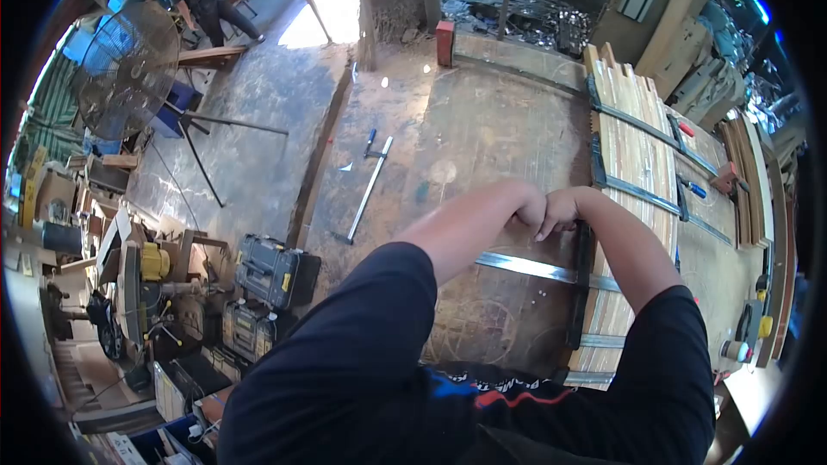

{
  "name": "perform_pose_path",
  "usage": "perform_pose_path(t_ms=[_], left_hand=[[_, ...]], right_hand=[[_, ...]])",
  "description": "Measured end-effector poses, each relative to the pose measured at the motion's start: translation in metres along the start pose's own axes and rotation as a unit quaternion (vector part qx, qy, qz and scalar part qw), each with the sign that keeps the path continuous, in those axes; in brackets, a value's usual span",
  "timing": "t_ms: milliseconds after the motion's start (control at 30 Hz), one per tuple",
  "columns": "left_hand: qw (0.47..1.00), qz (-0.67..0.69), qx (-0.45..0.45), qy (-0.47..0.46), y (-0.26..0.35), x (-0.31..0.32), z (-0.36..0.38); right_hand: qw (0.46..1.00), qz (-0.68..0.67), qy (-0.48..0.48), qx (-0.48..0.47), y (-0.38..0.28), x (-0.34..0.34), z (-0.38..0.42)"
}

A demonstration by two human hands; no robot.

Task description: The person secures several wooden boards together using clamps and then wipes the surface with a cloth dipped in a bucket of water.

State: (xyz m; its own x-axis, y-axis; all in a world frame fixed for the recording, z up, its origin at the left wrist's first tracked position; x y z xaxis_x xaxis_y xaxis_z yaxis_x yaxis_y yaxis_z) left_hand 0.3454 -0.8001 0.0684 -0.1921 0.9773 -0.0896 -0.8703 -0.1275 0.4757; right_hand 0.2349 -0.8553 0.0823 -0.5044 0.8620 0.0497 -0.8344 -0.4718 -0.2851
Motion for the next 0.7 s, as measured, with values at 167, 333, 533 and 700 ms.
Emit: perform_pose_path(t_ms=[167,333,533,700], left_hand=[[0.973,-0.148,0.012,0.175,0.023,0.016,0.041],[0.938,-0.140,-0.057,0.312,0.038,0.034,0.038],[0.901,-0.145,-0.082,0.400,0.059,0.048,0.035],[0.935,-0.163,0.007,0.316,0.019,0.024,0.035]], right_hand=[[0.976,0.128,0.178,0.005,-0.013,0.019,0.028],[0.924,0.065,0.352,0.133,-0.028,0.062,0.032],[0.883,0.018,0.467,0.050,0.001,0.083,0.037],[0.918,0.098,0.383,0.013,-0.023,0.068,0.044]])
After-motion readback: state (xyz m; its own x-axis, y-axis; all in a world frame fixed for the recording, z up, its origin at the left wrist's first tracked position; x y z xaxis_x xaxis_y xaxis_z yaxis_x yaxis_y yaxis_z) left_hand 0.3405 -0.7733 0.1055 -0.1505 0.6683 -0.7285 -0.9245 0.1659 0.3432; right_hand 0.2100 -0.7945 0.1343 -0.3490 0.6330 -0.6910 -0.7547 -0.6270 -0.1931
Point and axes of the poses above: each hand's wrist, its own z-axis away from the middle knuckle, its own x-axis out of the palm, y = z × x, the point moved 2 cm from there along -z, towards the middle knuckle, and after that the axes turned 14 degrees about -y, right-handed, at the moved point
